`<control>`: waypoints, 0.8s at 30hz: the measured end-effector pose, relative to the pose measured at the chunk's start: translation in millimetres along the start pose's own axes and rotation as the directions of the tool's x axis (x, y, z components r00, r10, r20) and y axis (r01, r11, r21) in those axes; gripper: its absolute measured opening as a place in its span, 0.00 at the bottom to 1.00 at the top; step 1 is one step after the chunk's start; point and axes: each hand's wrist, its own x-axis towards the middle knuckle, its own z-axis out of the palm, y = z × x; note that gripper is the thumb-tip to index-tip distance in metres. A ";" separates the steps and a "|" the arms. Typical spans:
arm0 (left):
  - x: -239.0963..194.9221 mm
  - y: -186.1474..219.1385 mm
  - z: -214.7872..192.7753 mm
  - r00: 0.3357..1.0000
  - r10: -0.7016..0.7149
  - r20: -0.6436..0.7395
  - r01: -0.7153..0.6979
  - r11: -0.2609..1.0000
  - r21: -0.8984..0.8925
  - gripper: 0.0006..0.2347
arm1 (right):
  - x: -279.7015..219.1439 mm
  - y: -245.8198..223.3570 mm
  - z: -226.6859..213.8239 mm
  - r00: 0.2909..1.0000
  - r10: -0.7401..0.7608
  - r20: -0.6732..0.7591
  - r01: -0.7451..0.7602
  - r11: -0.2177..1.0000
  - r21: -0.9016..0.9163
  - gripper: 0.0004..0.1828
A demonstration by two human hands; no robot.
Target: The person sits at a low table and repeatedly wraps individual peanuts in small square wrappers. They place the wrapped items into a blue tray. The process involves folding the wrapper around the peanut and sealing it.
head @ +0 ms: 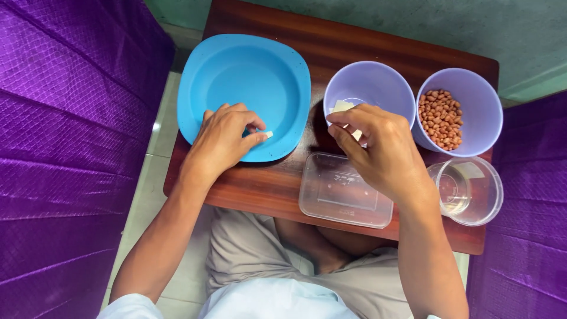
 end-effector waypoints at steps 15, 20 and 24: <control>2.5 -14.8 13.0 0.999 -0.014 -0.029 0.013 1.000 -0.013 0.05 | -17.4 -5.7 11.1 1.000 0.002 -0.011 -0.002 0.999 0.047 0.07; -1.1 -17.1 4.6 0.999 -0.008 -0.049 -0.001 0.985 -0.174 0.08 | -14.2 -16.3 29.2 0.998 -0.038 0.043 0.035 0.997 0.069 0.09; -2.6 -20.9 1.6 0.989 0.055 -0.137 -0.076 0.985 -0.153 0.08 | -3.3 -18.1 60.1 0.989 -0.103 0.108 0.098 0.994 0.056 0.12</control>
